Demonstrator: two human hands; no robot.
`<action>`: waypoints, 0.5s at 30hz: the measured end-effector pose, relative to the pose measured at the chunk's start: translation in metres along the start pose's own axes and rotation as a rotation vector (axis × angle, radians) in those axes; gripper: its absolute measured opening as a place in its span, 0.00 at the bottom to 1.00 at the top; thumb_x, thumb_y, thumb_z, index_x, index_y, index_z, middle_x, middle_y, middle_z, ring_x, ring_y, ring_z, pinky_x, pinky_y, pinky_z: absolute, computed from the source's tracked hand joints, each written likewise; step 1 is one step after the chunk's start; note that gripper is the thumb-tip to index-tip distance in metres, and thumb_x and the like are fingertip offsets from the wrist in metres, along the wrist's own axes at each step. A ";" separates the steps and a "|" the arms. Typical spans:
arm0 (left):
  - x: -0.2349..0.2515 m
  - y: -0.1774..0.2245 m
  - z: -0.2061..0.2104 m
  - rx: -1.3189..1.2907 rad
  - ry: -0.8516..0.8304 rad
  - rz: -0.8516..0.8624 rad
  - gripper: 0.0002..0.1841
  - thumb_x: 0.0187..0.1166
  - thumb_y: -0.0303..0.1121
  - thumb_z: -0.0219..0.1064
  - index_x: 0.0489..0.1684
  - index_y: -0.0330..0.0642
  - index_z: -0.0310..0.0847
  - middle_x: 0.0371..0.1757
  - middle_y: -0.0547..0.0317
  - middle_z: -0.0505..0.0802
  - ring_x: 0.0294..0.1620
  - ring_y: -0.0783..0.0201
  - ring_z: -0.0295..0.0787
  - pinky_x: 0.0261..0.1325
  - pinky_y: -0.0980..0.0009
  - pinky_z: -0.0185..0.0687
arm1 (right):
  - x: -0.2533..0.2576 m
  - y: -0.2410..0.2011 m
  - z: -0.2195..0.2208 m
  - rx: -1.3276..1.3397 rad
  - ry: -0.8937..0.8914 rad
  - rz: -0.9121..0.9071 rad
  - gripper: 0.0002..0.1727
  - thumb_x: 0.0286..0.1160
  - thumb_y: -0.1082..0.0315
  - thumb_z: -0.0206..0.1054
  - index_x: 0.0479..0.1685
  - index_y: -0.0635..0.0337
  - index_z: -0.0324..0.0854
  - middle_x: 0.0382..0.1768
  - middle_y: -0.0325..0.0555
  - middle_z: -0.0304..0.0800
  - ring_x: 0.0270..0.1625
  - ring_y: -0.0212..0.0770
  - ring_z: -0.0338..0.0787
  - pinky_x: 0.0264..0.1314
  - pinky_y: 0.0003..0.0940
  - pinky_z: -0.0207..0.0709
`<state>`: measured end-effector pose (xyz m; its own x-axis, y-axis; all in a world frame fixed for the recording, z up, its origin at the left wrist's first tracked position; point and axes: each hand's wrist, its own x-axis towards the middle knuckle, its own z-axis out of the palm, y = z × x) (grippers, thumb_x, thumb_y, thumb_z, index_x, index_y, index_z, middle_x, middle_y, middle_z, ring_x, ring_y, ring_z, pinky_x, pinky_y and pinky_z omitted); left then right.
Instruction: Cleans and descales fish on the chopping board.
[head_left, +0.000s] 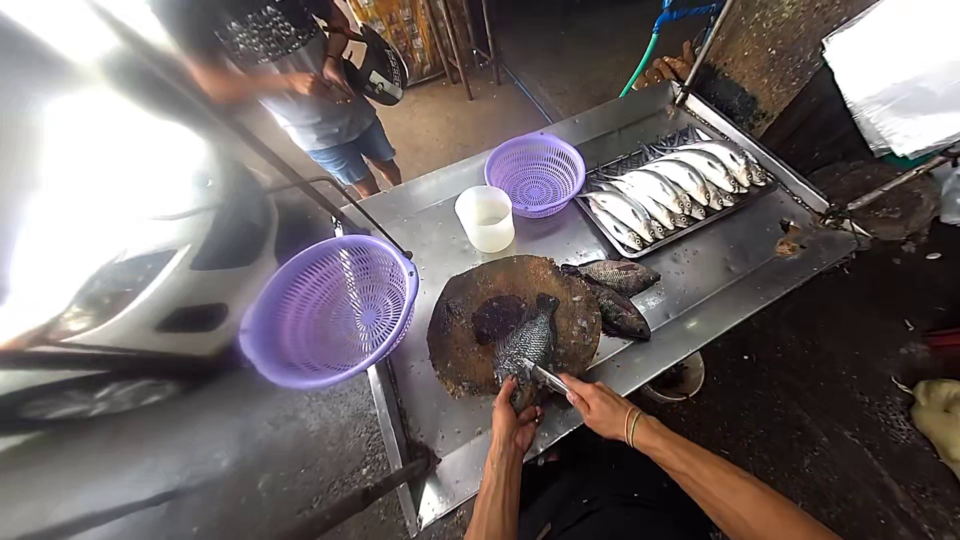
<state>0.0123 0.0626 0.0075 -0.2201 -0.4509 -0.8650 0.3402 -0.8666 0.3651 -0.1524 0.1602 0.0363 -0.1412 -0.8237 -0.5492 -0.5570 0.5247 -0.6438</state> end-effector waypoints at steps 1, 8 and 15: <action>-0.001 -0.001 0.000 -0.001 0.005 -0.006 0.13 0.86 0.48 0.58 0.48 0.50 0.76 0.26 0.54 0.82 0.11 0.64 0.67 0.12 0.66 0.72 | 0.007 0.003 -0.010 -0.009 0.008 0.016 0.29 0.93 0.57 0.46 0.92 0.45 0.61 0.60 0.61 0.91 0.62 0.60 0.91 0.72 0.60 0.78; -0.007 0.000 0.001 -0.054 -0.015 -0.021 0.16 0.86 0.50 0.57 0.53 0.48 0.75 0.33 0.49 0.87 0.17 0.58 0.79 0.17 0.62 0.78 | -0.018 0.009 0.036 0.087 0.150 0.033 0.30 0.92 0.58 0.48 0.92 0.54 0.61 0.62 0.62 0.91 0.61 0.58 0.93 0.71 0.57 0.80; 0.000 0.001 -0.005 -0.086 -0.042 -0.059 0.16 0.85 0.52 0.57 0.47 0.48 0.75 0.28 0.52 0.85 0.15 0.61 0.74 0.17 0.64 0.75 | -0.027 -0.013 0.060 0.229 0.245 -0.009 0.29 0.90 0.64 0.52 0.88 0.67 0.63 0.63 0.69 0.89 0.65 0.64 0.91 0.76 0.61 0.76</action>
<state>0.0171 0.0632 0.0060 -0.2798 -0.4098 -0.8682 0.4026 -0.8711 0.2813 -0.0918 0.1884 0.0277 -0.3455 -0.8410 -0.4164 -0.3642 0.5291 -0.7664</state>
